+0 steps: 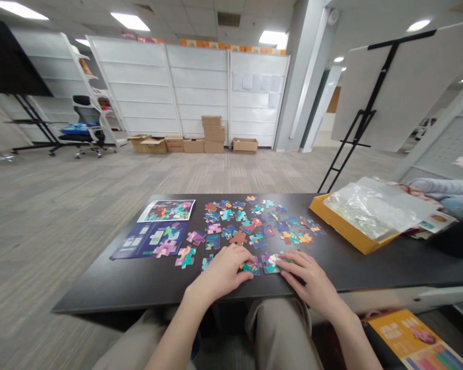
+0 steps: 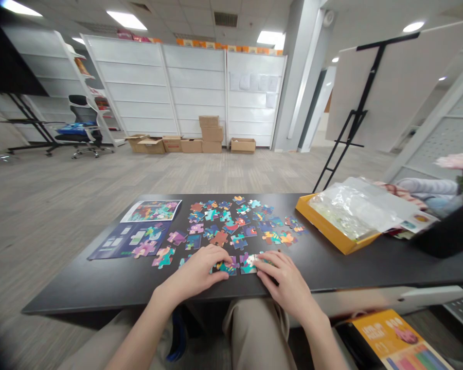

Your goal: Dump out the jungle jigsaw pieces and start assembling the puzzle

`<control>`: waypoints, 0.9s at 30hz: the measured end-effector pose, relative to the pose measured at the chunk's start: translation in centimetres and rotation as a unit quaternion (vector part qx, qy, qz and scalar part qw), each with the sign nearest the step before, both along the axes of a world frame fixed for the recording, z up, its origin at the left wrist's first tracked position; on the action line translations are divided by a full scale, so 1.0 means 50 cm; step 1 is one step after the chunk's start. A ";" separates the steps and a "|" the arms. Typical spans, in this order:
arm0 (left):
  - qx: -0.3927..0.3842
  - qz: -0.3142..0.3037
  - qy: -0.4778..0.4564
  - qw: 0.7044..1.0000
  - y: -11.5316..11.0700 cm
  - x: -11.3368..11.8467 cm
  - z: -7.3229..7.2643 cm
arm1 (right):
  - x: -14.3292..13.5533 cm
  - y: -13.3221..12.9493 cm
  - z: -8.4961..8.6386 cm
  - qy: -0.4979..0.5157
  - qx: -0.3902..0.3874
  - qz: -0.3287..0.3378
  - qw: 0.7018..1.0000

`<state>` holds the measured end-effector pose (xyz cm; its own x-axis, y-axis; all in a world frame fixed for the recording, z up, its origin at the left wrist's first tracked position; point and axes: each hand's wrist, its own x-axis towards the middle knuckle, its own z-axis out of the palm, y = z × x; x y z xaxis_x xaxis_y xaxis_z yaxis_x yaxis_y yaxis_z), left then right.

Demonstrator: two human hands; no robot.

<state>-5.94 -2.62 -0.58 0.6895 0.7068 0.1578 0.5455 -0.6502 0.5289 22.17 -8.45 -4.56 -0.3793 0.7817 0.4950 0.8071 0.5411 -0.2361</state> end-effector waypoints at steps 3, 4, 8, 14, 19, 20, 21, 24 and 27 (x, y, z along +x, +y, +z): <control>0.008 -0.003 -0.001 1.000 0.000 0.005 -0.001 | 0.000 -0.001 0.001 -0.004 -0.002 0.000 1.000; 0.013 -0.004 -0.002 1.000 -0.001 0.006 -0.001 | 0.000 -0.001 0.002 -0.005 -0.003 0.000 1.000; 0.015 -0.008 -0.005 1.000 -0.002 0.010 -0.002 | 0.000 -0.002 0.003 -0.007 -0.012 0.004 1.000; -0.004 0.014 -0.021 1.000 -0.007 0.016 0.003 | -0.001 -0.002 0.005 -0.004 -0.020 0.005 1.000; -0.019 0.025 -0.023 0.999 -0.007 0.017 0.010 | -0.003 -0.003 0.008 0.001 -0.023 0.002 1.000; -0.025 0.023 -0.018 0.999 -0.006 0.017 0.010 | -0.003 -0.004 0.009 0.003 -0.024 0.000 1.000; -0.030 0.021 -0.012 0.999 -0.005 0.018 0.010 | -0.004 -0.004 0.010 0.006 -0.027 -0.001 1.000; -0.034 0.017 0.000 0.999 -0.004 0.019 0.008 | -0.005 -0.006 0.012 0.024 -0.040 -0.007 0.999; -0.033 0.013 -0.002 0.999 -0.004 0.019 0.007 | -0.005 -0.006 0.013 0.032 -0.046 -0.008 0.998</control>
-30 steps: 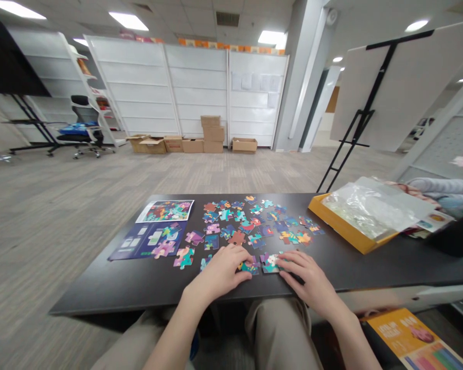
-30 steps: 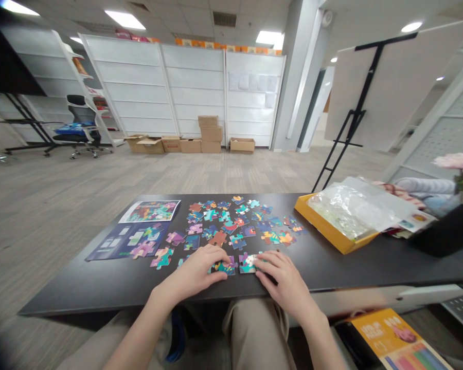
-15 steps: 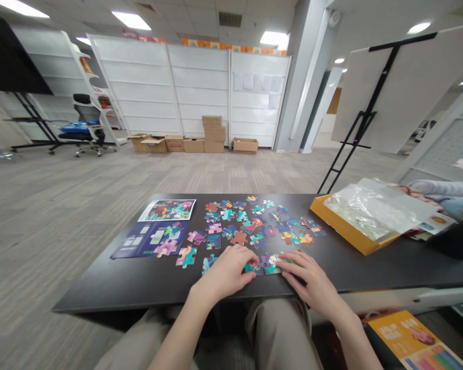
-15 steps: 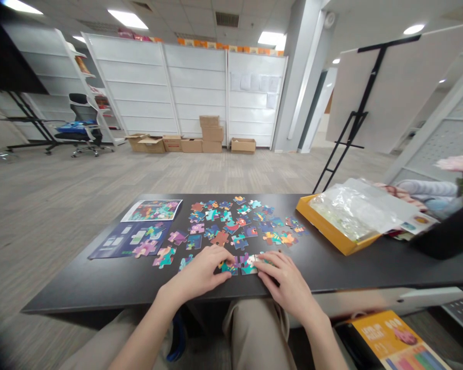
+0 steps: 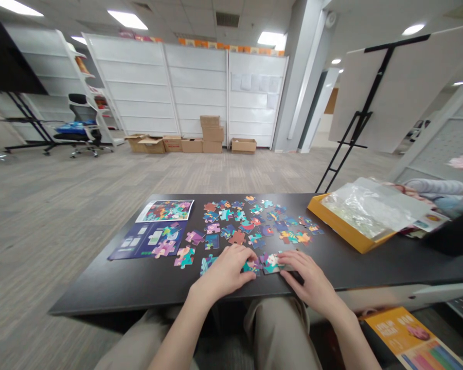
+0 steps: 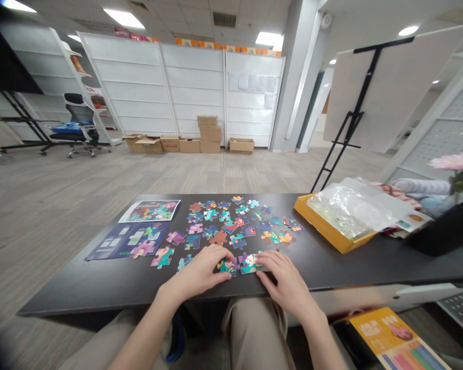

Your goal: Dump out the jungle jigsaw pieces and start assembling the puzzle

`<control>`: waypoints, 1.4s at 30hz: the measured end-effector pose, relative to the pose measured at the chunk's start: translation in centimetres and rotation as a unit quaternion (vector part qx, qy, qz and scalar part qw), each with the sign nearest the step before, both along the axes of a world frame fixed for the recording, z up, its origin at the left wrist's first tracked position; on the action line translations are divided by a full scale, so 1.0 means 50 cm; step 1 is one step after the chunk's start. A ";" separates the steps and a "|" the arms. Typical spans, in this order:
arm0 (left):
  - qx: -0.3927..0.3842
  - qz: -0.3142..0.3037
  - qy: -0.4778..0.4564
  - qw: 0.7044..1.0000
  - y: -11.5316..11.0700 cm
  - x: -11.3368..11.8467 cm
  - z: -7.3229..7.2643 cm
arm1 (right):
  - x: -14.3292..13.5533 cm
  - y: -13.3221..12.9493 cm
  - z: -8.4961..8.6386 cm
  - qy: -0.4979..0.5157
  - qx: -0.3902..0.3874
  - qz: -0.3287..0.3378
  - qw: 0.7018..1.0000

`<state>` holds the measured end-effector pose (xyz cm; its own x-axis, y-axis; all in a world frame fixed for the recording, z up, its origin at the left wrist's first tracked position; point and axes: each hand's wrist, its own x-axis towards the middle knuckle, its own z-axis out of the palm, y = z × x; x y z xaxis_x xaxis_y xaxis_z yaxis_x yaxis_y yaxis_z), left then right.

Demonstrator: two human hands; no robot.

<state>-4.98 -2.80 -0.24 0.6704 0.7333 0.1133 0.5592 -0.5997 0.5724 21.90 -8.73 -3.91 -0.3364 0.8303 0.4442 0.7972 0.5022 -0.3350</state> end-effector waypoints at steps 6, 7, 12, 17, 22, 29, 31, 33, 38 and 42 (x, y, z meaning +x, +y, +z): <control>0.029 0.019 -0.017 0.999 -0.003 -0.001 0.004 | 0.002 0.000 -0.002 -0.013 0.013 0.001 1.000; 0.032 0.023 -0.024 0.999 -0.004 -0.001 0.005 | 0.002 0.000 -0.002 -0.015 0.015 0.001 1.000; 0.037 0.028 -0.056 0.997 -0.008 0.003 0.008 | 0.001 0.001 -0.006 -0.021 0.029 0.003 0.999; 0.039 0.011 -0.047 0.998 -0.007 0.014 0.003 | 0.001 0.003 -0.007 -0.024 0.038 0.001 0.999; 0.055 -0.004 -0.036 0.998 -0.002 0.016 0.003 | 0.003 0.002 -0.008 -0.032 0.035 0.009 0.999; 0.088 -0.026 0.011 0.996 -0.007 0.013 0.004 | 0.005 0.000 -0.008 -0.023 0.031 0.009 0.999; 0.095 -0.025 0.024 0.995 -0.009 0.014 0.005 | 0.005 -0.001 -0.006 -0.022 0.027 0.009 0.999; 0.101 -0.021 0.035 0.994 -0.011 0.016 0.005 | 0.004 -0.002 -0.004 -0.020 0.024 0.007 0.999; 0.114 -0.016 0.042 0.992 -0.012 0.021 0.008 | 0.003 -0.002 -0.002 -0.014 0.025 0.005 1.000; 0.109 -0.027 0.040 0.993 -0.011 0.023 0.009 | 0.003 -0.002 -0.002 -0.017 0.023 0.005 1.000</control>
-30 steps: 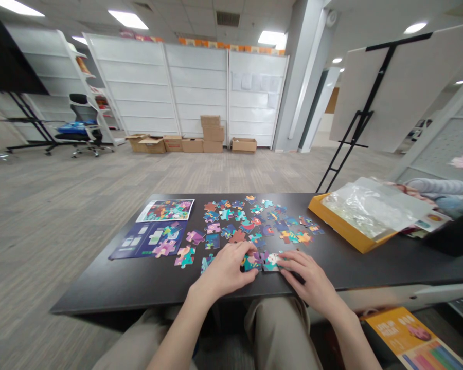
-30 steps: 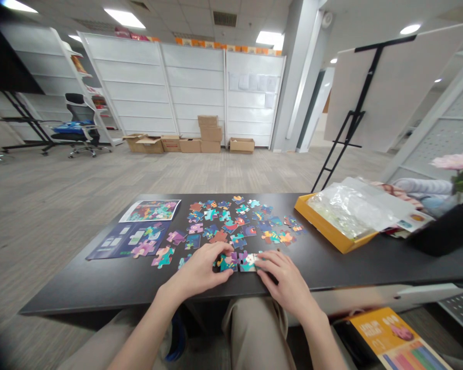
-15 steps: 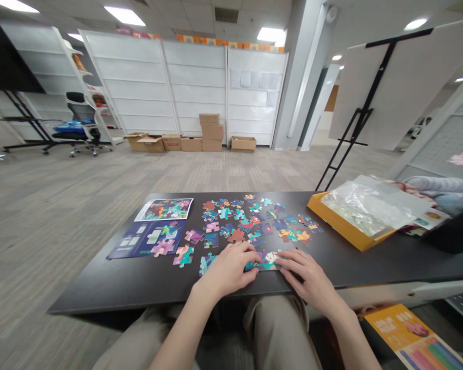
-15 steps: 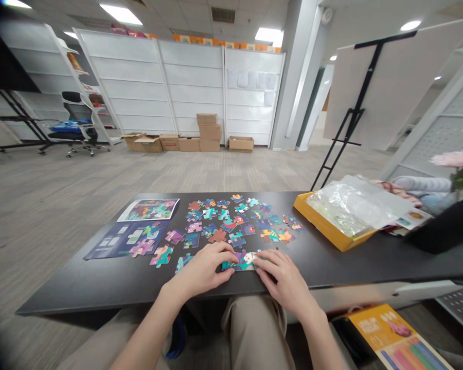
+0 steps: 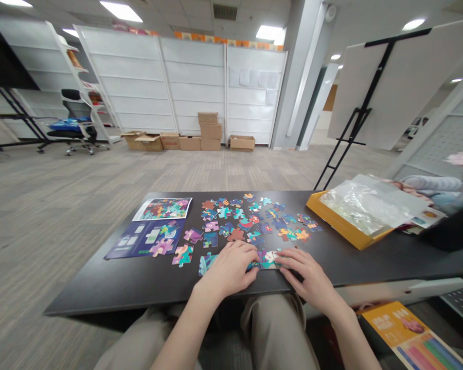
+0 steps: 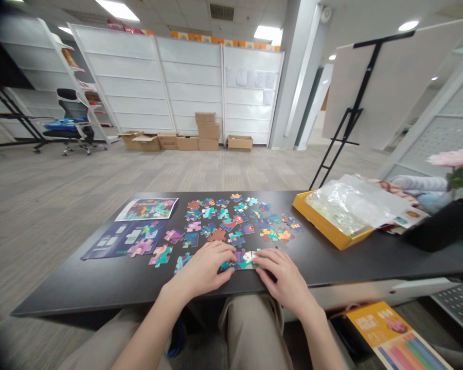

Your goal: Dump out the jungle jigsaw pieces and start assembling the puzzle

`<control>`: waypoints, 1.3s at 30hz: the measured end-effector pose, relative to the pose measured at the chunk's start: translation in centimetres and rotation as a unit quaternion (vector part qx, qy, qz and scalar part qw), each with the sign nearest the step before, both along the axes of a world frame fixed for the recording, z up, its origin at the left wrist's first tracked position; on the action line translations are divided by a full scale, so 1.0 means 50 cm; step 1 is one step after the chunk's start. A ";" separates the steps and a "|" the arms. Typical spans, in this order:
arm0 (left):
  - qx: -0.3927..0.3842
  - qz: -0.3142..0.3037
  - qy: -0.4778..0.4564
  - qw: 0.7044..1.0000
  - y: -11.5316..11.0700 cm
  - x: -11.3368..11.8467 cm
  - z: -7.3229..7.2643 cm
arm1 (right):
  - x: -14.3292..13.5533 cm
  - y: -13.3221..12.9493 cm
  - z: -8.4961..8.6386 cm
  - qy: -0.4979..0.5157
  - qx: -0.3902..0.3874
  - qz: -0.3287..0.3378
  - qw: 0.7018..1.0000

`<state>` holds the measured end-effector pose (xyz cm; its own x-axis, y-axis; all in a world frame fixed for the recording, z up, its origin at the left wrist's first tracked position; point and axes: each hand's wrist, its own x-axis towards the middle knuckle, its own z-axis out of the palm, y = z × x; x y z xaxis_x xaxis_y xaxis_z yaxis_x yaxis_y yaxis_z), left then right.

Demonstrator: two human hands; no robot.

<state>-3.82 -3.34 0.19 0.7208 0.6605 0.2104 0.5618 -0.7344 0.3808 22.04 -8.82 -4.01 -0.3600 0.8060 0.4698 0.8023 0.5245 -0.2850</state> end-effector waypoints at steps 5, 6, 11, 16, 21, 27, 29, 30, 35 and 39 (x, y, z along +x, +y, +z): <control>0.002 0.004 0.017 1.000 0.003 0.011 0.001 | 0.001 0.000 -0.003 0.002 0.005 0.001 1.000; 0.005 0.003 0.021 1.000 0.004 0.013 0.001 | 0.002 0.000 -0.003 0.007 0.008 -0.003 1.000; 0.013 0.000 0.024 1.000 0.004 0.017 -0.001 | 0.003 0.000 -0.008 0.024 0.013 -0.022 0.999; 0.018 -0.005 0.024 1.000 0.003 0.017 -0.003 | 0.000 0.002 -0.012 0.002 0.026 -0.011 1.000; 0.021 -0.013 0.025 0.999 0.003 0.017 -0.001 | -0.001 0.004 -0.006 -0.022 0.038 -0.005 0.999; 0.019 -0.012 0.019 1.000 0.004 0.017 -0.005 | 0.004 0.011 -0.006 -0.036 0.041 0.013 0.998; 0.023 -0.009 0.021 0.999 0.005 0.019 -0.007 | 0.003 0.011 -0.005 -0.035 0.042 0.013 0.998; 0.027 -0.006 0.022 0.999 0.005 0.020 -0.008 | 0.002 0.010 -0.004 -0.035 0.041 0.013 0.998; 0.035 -0.002 0.018 0.999 0.002 0.034 -0.015 | 0.007 0.016 0.005 -0.035 0.021 0.013 0.999; 0.048 0.008 0.017 0.999 -0.002 0.054 -0.020 | 0.030 0.025 -0.001 -0.022 0.020 0.014 0.999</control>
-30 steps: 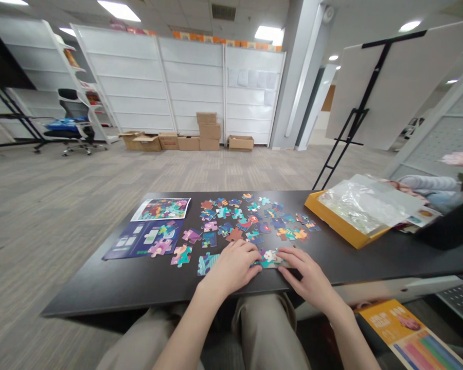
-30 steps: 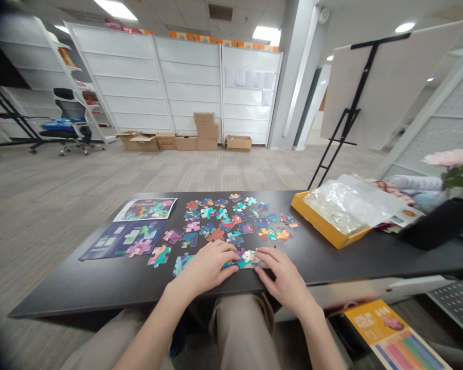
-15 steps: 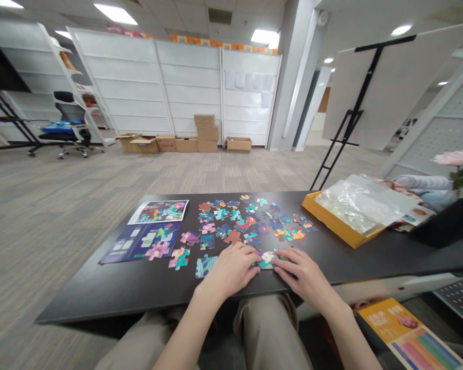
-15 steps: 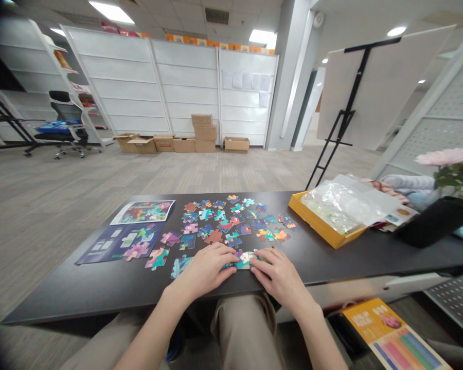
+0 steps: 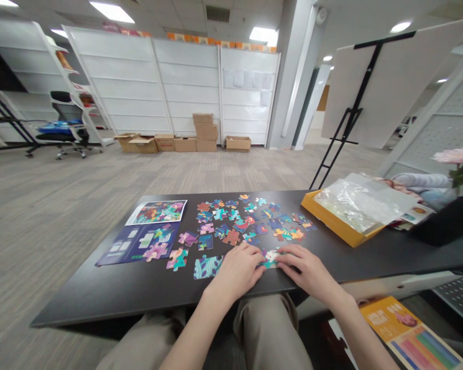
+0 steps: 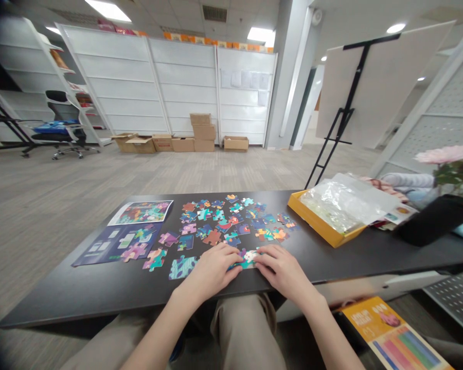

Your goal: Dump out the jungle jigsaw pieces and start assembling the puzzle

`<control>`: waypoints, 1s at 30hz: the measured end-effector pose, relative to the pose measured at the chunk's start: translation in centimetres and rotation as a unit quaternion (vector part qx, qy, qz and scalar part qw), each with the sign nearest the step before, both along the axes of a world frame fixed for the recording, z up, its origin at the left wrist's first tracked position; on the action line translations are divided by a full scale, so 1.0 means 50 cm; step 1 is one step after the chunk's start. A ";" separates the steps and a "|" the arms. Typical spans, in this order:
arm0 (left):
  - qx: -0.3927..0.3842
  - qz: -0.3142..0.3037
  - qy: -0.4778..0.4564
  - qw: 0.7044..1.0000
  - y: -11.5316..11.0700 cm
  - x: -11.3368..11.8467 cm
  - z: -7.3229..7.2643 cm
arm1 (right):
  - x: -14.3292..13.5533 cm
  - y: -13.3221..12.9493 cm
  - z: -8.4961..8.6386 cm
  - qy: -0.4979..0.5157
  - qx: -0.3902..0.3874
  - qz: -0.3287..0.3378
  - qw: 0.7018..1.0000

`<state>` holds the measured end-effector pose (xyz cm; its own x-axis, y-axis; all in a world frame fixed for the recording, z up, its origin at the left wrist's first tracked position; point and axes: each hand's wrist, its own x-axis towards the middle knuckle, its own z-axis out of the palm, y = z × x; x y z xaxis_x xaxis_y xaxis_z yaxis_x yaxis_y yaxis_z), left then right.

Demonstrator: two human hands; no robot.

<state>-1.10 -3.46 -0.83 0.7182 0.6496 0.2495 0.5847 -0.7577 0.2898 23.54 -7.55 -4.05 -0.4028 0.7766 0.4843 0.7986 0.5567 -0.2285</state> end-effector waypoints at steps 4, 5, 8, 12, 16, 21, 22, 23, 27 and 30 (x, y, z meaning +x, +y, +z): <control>0.005 0.009 0.004 1.000 -0.002 0.014 0.001 | 0.014 0.003 -0.003 0.021 -0.003 0.010 1.000; 0.003 0.011 0.003 1.000 -0.002 0.016 0.002 | 0.015 0.006 0.000 0.025 -0.008 0.015 1.000; -0.010 0.010 -0.005 1.000 -0.001 0.016 0.003 | 0.024 0.029 0.018 0.033 -0.018 0.013 0.999; -0.023 0.018 -0.042 0.999 0.008 -0.003 0.009 | 0.048 0.093 0.049 0.014 -0.024 -0.057 0.998; -0.036 0.064 -0.067 0.995 0.022 -0.060 0.029 | 0.061 0.147 0.070 -0.066 -0.103 -0.111 0.986; -0.084 0.108 -0.063 0.989 0.028 -0.149 0.039 | 0.061 0.173 0.082 -0.108 -0.173 -0.120 0.972; -0.088 0.109 -0.062 0.988 0.027 -0.162 0.037 | 0.064 0.177 0.083 -0.106 -0.179 -0.114 0.971; -0.091 0.108 -0.062 0.988 0.025 -0.172 0.034 | 0.067 0.181 0.083 -0.102 -0.185 -0.108 0.971; -0.098 0.092 -0.056 0.989 0.014 -0.187 0.022 | 0.088 0.197 0.078 -0.073 -0.202 -0.102 0.971; -0.103 0.090 -0.044 0.990 0.008 -0.185 0.022 | 0.100 0.199 0.079 -0.041 -0.197 -0.111 0.973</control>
